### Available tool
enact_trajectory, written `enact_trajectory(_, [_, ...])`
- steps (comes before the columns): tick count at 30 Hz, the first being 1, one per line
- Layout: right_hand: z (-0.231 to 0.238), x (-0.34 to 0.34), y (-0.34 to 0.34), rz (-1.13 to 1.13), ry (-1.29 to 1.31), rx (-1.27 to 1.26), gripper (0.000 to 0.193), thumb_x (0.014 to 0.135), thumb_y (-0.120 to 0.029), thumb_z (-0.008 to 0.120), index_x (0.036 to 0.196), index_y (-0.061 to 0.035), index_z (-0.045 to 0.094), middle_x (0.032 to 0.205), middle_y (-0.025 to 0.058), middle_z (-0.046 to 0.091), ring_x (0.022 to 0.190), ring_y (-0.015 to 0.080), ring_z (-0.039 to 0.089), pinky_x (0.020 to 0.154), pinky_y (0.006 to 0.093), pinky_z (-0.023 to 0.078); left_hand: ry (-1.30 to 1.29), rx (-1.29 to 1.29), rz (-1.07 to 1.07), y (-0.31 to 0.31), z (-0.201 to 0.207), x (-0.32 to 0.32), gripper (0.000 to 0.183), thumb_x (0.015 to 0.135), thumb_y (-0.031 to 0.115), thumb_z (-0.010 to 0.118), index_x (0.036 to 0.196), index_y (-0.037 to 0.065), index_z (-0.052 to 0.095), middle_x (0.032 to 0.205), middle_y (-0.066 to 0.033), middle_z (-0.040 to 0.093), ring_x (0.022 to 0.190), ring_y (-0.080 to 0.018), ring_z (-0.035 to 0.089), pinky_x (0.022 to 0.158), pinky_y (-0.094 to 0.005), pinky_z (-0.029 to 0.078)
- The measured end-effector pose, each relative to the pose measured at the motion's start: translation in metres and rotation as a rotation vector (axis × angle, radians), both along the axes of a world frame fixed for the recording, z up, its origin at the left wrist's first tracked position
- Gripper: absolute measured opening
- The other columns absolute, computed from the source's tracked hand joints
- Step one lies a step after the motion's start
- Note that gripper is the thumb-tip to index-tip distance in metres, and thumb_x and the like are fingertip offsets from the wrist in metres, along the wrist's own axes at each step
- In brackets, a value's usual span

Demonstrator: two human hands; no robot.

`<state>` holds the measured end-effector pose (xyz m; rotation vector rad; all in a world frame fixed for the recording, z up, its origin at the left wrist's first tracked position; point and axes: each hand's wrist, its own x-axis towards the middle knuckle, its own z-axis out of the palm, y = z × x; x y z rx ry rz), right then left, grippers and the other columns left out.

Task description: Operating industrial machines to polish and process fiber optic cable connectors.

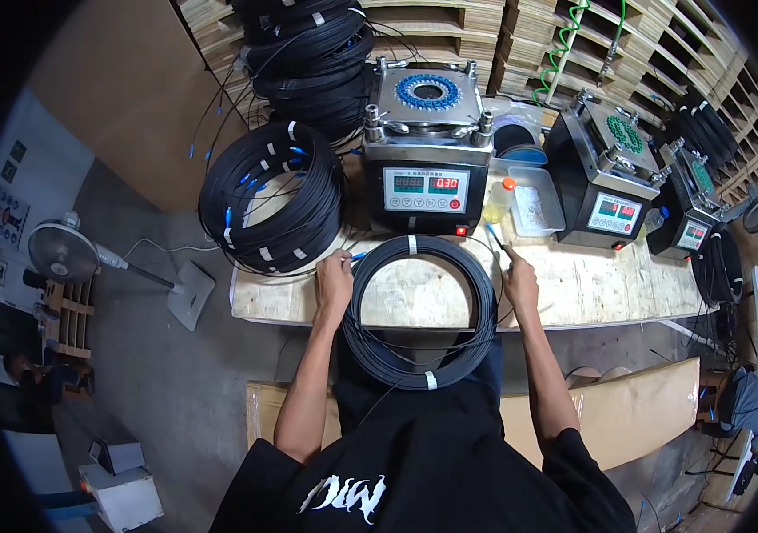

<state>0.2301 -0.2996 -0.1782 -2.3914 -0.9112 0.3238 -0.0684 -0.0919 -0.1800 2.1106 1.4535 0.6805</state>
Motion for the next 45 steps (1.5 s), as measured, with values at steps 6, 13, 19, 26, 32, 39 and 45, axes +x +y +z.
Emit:
enact_trajectory(6, [-0.027, 0.020, 0.011, 0.188, 0.108, 0.031, 0.062, 0.077, 0.010, 0.045, 0.134, -0.0069, 0.061, 0.067, 0.0208, 0.058, 0.062, 0.0277, 0.060, 0.063, 0.0411, 0.048, -0.179, -0.105, -0.123, 0.021, -0.023, 0.014, 0.031, 0.087, 0.023, 0.072, 0.097, -0.006, 0.071, 0.089, -0.0281, 0.069, 0.087, -0.0431, 0.068, 0.080, -0.0460, 0.052])
enact_trajectory(13, [0.008, 0.030, 0.011, 0.122, 0.776, 0.042, 0.042, 0.098, -0.026, 0.043, 0.120, -0.0064, 0.072, 0.063, -0.0037, 0.048, 0.048, 0.0064, 0.037, 0.045, 0.0256, 0.031, 0.239, -0.007, -0.402, -0.002, 0.017, 0.021, 0.051, 0.076, 0.033, 0.083, 0.097, -0.011, 0.068, 0.110, -0.0289, 0.059, 0.103, -0.0441, 0.061, 0.091, -0.0462, 0.050])
enact_trajectory(19, [-0.008, -0.007, 0.031, 0.141, 0.289, -0.022, 0.058, 0.086, -0.050, 0.068, 0.095, 0.0066, 0.073, 0.067, 0.0171, 0.064, 0.065, 0.0180, 0.061, 0.065, 0.0352, 0.049, 0.211, 0.060, -0.450, -0.002, 0.008, 0.008, 0.044, 0.077, 0.019, 0.080, 0.109, -0.008, 0.065, 0.116, -0.0232, 0.059, 0.109, -0.0401, 0.057, 0.097, -0.0448, 0.046])
enact_trajectory(26, [-0.004, -0.015, 0.009, 0.219, 0.483, 0.331, 0.049, 0.097, -0.043, 0.060, 0.105, 0.0042, 0.072, 0.063, 0.0029, 0.059, 0.055, 0.0131, 0.050, 0.052, 0.0312, 0.041, -0.102, -0.048, -0.406, -0.025, 0.013, -0.018, 0.046, 0.084, 0.022, 0.076, 0.116, -0.008, 0.064, 0.097, -0.0198, 0.061, 0.090, -0.0354, 0.064, 0.082, -0.0415, 0.051])
enact_trajectory(32, [0.028, -0.020, 0.032, 0.250, 0.645, -0.049, 0.049, 0.095, -0.053, 0.061, 0.082, -0.0056, 0.067, 0.052, -0.0087, 0.037, 0.043, 0.0045, 0.033, 0.041, 0.0270, 0.021, -0.125, -0.817, -0.437, -0.002, 0.015, -0.040, 0.043, 0.084, 0.038, 0.079, 0.092, -0.003, 0.067, 0.070, -0.0067, 0.064, 0.063, -0.0168, 0.063, 0.056, -0.0328, 0.047])
enact_trajectory(39, [0.014, -0.002, 0.045, 0.343, 0.650, -0.203, 0.064, 0.090, -0.064, 0.061, 0.087, -0.0003, 0.070, 0.063, -0.0023, 0.052, 0.057, 0.0081, 0.045, 0.052, 0.0285, 0.033, -0.422, -1.015, -0.294, -0.024, 0.021, -0.043, 0.037, 0.090, 0.036, 0.074, 0.099, 0.002, 0.063, 0.074, -0.0014, 0.058, 0.056, -0.0077, 0.054, 0.048, -0.0240, 0.045])
enact_trajectory(45, [0.029, -0.037, 0.055, 0.447, 0.869, 0.041, 0.059, 0.091, -0.052, 0.069, 0.099, 0.0066, 0.070, 0.078, 0.0042, 0.064, 0.071, 0.0104, 0.057, 0.065, 0.0271, 0.048, -0.564, -0.900, -0.111, -0.033, 0.041, -0.065, 0.037, 0.090, 0.039, 0.073, 0.096, 0.004, 0.063, 0.069, 0.0021, 0.051, 0.049, -0.0061, 0.049, 0.043, -0.0227, 0.040])
